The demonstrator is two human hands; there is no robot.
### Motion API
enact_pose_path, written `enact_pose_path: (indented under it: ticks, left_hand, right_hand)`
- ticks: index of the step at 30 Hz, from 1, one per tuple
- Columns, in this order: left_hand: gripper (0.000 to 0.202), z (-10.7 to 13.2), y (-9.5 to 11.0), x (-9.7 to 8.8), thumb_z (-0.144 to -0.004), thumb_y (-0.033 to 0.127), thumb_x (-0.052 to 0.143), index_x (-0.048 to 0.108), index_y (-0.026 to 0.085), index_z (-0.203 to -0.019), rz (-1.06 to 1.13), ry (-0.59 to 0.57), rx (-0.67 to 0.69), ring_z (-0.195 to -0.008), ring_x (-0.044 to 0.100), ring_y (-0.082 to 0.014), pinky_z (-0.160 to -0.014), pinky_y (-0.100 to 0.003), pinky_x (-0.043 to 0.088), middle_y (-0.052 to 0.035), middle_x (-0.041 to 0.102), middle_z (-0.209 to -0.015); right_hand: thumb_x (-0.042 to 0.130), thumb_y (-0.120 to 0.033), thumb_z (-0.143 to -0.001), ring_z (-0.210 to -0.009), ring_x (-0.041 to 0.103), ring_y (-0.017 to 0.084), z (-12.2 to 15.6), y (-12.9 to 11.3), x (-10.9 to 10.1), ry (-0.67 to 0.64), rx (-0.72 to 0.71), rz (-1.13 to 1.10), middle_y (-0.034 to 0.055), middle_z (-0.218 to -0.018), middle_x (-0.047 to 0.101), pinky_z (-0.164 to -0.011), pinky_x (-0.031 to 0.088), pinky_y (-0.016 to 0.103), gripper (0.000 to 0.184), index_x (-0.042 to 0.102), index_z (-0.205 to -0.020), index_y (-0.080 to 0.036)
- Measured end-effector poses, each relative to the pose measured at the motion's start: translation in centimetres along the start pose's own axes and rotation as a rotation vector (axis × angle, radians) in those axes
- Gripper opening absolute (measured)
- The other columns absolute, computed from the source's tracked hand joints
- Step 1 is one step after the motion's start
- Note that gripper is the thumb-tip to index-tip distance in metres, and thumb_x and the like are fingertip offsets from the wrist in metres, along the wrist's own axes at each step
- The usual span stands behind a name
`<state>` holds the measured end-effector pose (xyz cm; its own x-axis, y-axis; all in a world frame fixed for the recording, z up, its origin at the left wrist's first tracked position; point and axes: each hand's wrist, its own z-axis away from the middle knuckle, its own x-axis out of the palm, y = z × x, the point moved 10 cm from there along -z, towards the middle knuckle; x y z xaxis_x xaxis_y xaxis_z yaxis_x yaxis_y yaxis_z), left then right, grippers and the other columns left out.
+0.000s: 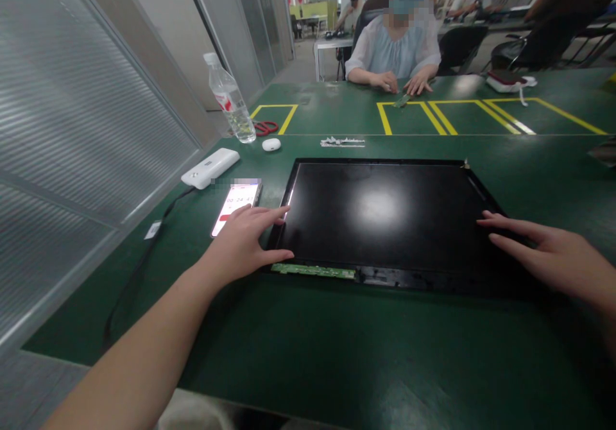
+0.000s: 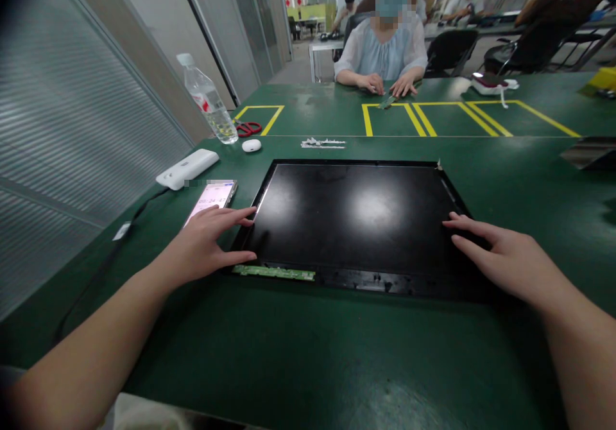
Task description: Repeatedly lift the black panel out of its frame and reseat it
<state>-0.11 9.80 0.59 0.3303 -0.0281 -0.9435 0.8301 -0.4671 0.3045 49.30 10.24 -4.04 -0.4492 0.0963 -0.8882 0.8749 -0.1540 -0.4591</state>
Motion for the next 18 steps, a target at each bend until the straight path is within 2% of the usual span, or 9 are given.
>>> enact_pose_path:
  ticks: [7, 9, 13, 18]
  left_hand:
    - [0.082, 0.1, 0.0, 0.6, -0.082, 0.054, 0.081, 0.056, 0.021, -0.152, 0.097, -0.024, 0.003, -0.125, 0.065, -0.0379, -0.116, -0.064, 0.036, -0.0139, 0.076, -0.128]
    - [0.080, 0.1, -0.1, 0.7, -0.081, 0.053, 0.082, 0.058, 0.021, -0.150, 0.128, -0.019, -0.009, -0.124, 0.067, -0.0377, -0.115, -0.063, 0.038, -0.0141, 0.076, -0.129]
    - [0.079, 0.1, -0.3, 0.7, -0.079, 0.051, 0.084, 0.060, 0.021, -0.148, 0.182, 0.004, -0.024, -0.119, 0.069, -0.0368, -0.103, -0.057, 0.051, -0.0135, 0.077, -0.127]
    - [0.079, 0.3, -0.8, 1.2, -0.078, 0.051, 0.084, 0.061, 0.023, -0.148, 0.230, -0.022, -0.084, -0.123, 0.069, -0.0370, -0.110, -0.059, 0.048, -0.0126, 0.077, -0.129]
  right_hand:
    - [0.059, -0.063, -0.071, -0.126, 0.066, 0.034, 0.0, -0.1, 0.1, 0.009, -0.023, -0.007, 0.0005, -0.135, 0.071, -0.116, 0.044, 0.051, 0.057, 0.080, -0.115, -0.033]
    - [0.058, -0.063, -0.071, -0.127, 0.065, 0.034, 0.0, 0.0, 0.1, 0.001, 0.003, 0.005, 0.0006, -0.137, 0.070, -0.116, 0.044, 0.051, 0.058, 0.080, -0.116, -0.033]
    - [0.058, -0.063, -0.068, -0.124, 0.067, 0.035, 0.1, 0.0, -0.1, 0.006, 0.047, 0.016, 0.0010, -0.135, 0.072, -0.111, 0.049, 0.051, 0.059, 0.080, -0.114, -0.033]
    - [0.059, -0.064, -0.066, -0.120, 0.069, 0.035, 0.0, 0.2, -0.3, 0.030, 0.065, 0.016, 0.0000, -0.134, 0.072, -0.109, 0.050, 0.051, 0.057, 0.080, -0.110, -0.035]
